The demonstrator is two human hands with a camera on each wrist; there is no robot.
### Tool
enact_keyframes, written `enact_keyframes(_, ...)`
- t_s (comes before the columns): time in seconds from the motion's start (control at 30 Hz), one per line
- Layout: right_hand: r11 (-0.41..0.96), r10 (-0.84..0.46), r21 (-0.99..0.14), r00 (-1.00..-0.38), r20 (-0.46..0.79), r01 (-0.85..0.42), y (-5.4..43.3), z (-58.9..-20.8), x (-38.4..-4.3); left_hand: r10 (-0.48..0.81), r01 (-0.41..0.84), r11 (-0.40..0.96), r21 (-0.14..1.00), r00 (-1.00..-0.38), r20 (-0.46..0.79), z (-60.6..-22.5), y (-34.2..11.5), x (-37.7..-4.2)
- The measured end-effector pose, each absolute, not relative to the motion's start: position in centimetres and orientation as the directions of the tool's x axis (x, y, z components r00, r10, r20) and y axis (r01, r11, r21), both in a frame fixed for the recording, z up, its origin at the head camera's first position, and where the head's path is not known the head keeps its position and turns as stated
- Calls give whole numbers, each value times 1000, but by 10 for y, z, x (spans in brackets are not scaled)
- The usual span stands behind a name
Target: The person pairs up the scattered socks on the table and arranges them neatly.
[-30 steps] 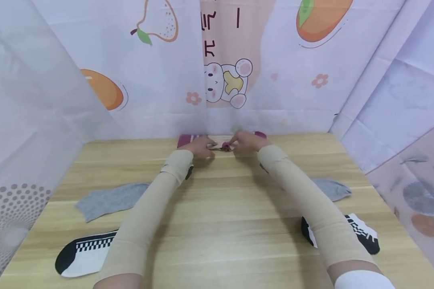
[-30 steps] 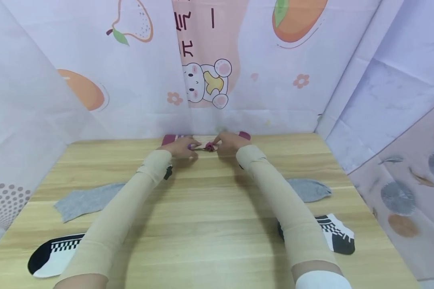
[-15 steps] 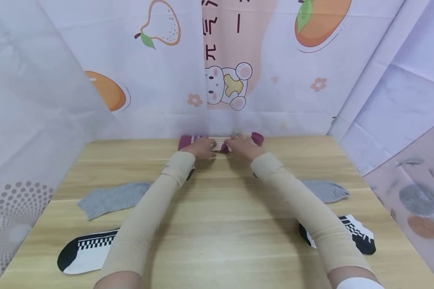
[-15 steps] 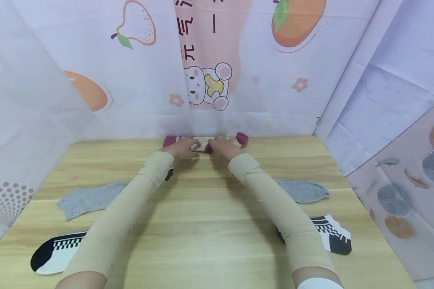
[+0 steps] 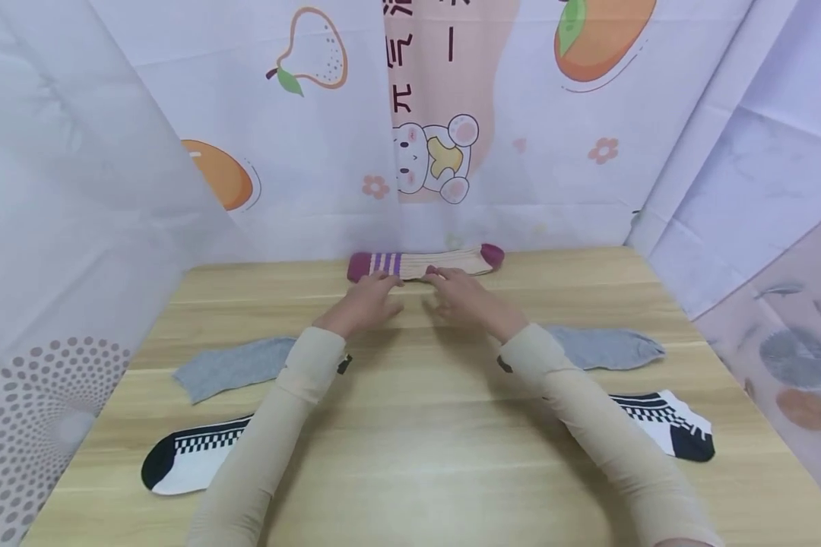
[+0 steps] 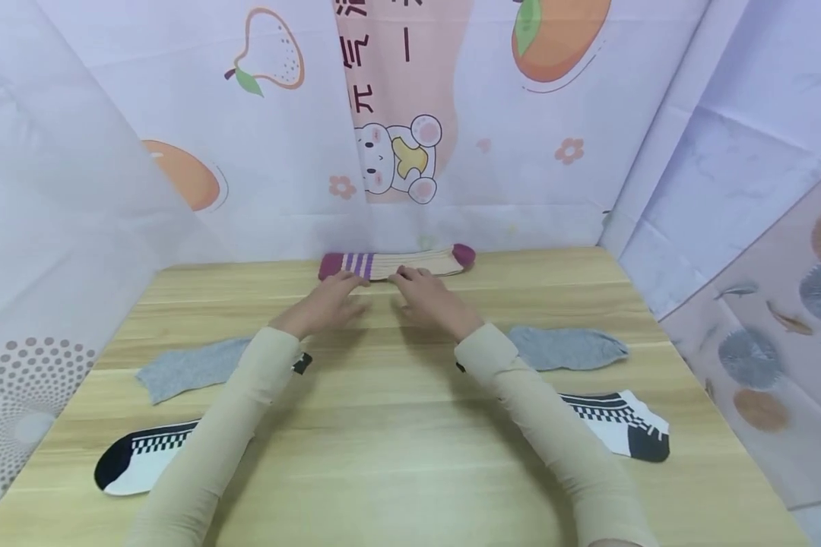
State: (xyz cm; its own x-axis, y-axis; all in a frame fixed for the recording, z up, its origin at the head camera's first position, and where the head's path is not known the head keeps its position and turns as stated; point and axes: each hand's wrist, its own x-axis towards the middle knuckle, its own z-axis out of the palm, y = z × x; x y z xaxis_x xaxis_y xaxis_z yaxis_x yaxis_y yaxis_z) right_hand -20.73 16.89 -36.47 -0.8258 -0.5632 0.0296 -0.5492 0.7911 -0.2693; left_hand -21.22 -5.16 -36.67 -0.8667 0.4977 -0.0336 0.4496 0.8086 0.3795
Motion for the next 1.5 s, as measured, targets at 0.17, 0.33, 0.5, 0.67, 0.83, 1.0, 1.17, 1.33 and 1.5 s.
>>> enact_keyframes(0.17,761,-578,-343,-816,25,-550,158,-353,-189,497,482,811,332,-867,47,-363,-60,-183)
enact_keyframes(0.33,727,-597,-356,-797,95,-587,147,-349,-177,546,556,793,250,-830,115,-369,-64,-155)
enact_keyframes(0.5,688,-639,-355,-760,117,-633,125,-347,-166,556,577,784,227,-817,156,-369,-77,-132)
enact_keyframes(0.67,665,-661,-367,-741,118,-651,100,-344,-159,513,547,797,256,-837,190,-357,-108,-122)
enact_keyframes(0.83,646,-669,-375,-730,141,-664,80,-337,-157,453,503,825,257,-861,231,-338,-149,-119)
enact_keyframes(1.0,615,-691,-373,-703,169,-695,64,-333,-156,384,450,851,272,-885,264,-321,-183,-118)
enact_keyframes(1.17,595,-703,-384,-689,178,-706,45,-332,-156,318,385,863,327,-917,240,-315,-212,-111)
enact_keyframes(1.33,586,-698,-415,-693,177,-696,31,-334,-156,259,313,874,371,-947,189,-304,-244,-113)
enact_keyframes(1.5,584,-701,-418,-692,172,-696,5,-338,-157,159,196,897,396,-979,125,-289,-295,-106)
